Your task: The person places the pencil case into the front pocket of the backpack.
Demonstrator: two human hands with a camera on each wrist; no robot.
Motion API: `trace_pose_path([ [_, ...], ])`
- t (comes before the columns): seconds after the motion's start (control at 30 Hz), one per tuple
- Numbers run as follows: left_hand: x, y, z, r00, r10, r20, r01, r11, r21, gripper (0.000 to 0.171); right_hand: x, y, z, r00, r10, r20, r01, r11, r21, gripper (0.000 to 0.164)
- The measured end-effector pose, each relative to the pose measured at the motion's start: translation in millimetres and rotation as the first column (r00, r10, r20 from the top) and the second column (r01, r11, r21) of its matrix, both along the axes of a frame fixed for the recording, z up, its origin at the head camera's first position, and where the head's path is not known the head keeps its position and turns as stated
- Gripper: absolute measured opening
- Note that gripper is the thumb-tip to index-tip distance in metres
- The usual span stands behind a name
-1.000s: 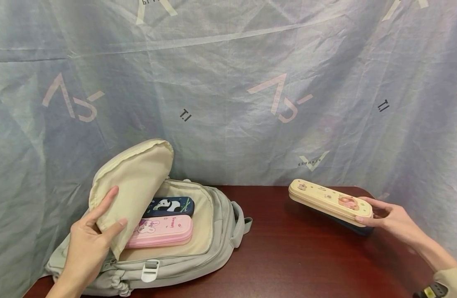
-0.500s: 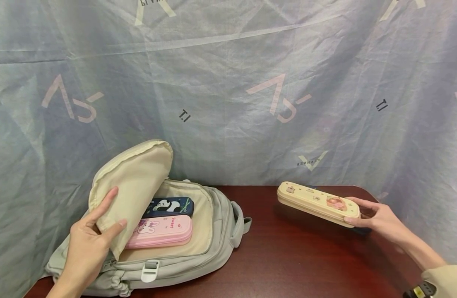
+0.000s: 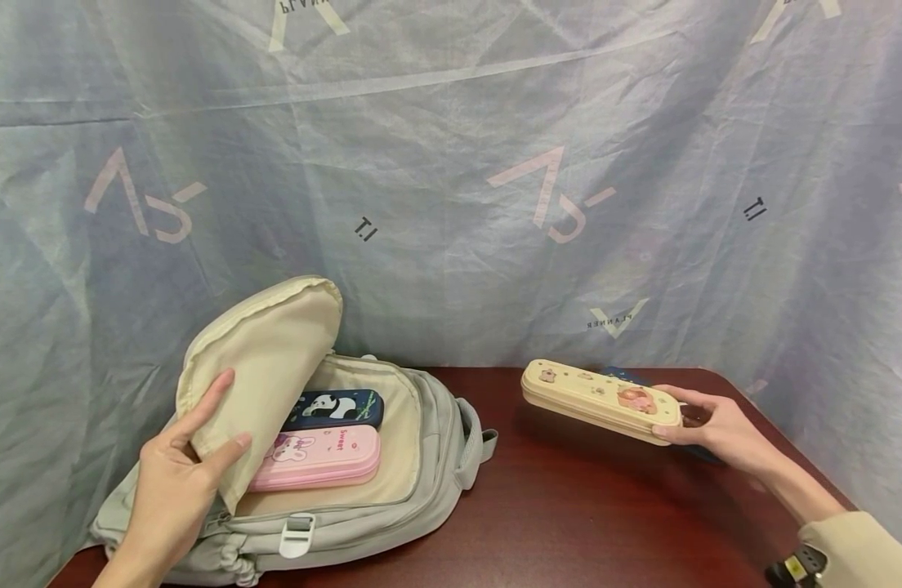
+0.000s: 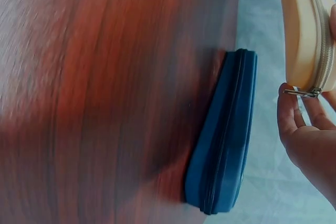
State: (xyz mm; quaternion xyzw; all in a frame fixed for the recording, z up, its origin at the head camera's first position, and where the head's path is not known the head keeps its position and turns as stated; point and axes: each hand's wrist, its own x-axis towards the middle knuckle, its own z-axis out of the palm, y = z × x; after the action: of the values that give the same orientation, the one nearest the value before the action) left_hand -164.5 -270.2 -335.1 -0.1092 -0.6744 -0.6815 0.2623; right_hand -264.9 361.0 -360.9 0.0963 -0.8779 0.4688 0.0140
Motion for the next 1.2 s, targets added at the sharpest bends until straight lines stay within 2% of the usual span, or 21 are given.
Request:
trace_pose_path([
  [0.2,0.2,0,0.2,1.0,0.0,0.002,0.0,1.0,-0.008,0.074,-3.0,-13,-1.1,0.999,0.022,0.037,-0.019,0.997,-0.078,0.078],
  [0.83,0.3,0,2.1,0.999,0.027,0.032,-0.026,0.999,-0.027,0.075,-12.3,-47,1.4,0.99,0.114,0.082,-0.099,0.981,-0.164,0.087],
  [1.2,-0.5,0,0.8,1.0,0.013,0.024,-0.013,1.0,-0.008,0.075,-20.1,-66,-0.1,0.983,0.162,0.082,-0.145,0.972,-0.187,0.081],
])
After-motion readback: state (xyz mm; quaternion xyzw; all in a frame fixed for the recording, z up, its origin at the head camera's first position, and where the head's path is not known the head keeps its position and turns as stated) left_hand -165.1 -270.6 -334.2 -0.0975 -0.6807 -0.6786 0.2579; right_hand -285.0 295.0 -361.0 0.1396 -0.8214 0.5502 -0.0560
